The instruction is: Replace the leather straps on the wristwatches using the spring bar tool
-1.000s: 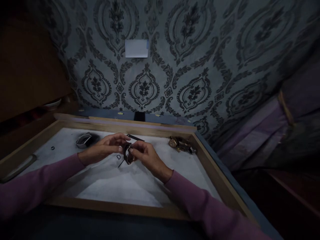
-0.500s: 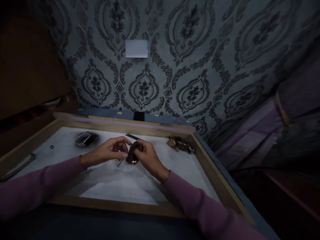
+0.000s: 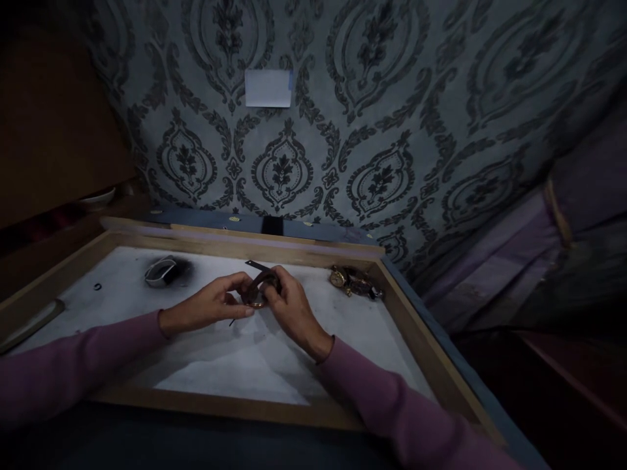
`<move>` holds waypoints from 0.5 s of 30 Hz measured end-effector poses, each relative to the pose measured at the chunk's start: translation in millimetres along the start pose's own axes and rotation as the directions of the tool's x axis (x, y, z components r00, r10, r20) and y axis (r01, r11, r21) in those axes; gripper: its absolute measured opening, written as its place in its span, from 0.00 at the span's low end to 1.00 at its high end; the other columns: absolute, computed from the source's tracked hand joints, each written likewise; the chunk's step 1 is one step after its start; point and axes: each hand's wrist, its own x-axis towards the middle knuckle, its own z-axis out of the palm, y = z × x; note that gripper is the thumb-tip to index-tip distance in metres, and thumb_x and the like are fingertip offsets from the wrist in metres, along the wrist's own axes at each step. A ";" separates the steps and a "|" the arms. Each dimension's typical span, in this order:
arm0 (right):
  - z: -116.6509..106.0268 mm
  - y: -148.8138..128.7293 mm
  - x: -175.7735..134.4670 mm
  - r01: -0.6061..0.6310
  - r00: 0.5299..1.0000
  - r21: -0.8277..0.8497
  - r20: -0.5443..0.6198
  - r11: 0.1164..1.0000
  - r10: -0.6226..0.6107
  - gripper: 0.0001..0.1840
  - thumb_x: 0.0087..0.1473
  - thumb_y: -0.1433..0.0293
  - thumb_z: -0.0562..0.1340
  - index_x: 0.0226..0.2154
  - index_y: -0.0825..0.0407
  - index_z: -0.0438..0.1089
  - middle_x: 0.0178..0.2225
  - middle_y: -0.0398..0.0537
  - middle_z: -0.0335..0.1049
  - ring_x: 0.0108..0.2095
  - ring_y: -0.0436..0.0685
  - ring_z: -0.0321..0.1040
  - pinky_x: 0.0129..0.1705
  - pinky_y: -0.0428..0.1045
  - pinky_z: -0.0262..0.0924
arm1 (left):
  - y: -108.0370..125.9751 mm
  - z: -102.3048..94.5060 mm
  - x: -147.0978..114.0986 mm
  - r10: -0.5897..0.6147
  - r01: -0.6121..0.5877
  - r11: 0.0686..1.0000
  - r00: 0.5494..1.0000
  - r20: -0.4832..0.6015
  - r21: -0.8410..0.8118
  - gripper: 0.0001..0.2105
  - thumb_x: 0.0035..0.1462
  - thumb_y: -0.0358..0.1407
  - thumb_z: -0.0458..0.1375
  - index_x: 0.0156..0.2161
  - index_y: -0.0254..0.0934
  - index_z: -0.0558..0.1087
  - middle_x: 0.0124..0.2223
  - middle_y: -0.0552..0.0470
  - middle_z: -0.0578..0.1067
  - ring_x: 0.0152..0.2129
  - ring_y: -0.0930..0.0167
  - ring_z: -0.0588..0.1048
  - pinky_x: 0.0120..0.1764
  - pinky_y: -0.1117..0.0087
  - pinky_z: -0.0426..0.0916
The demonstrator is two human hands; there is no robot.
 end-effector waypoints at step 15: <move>-8.6 -19.5 -6.2 0.308 0.951 -0.180 0.061 0.934 -0.302 0.06 0.57 0.67 0.61 0.39 0.50 0.69 0.37 0.50 0.71 0.38 0.57 0.69 0.40 0.52 0.64 | 3.2 -5.9 -0.4 0.075 -0.073 0.997 0.992 -0.099 0.024 0.07 0.54 0.36 0.56 0.36 0.34 0.67 0.36 0.52 0.65 0.31 0.72 0.68 0.30 0.72 0.66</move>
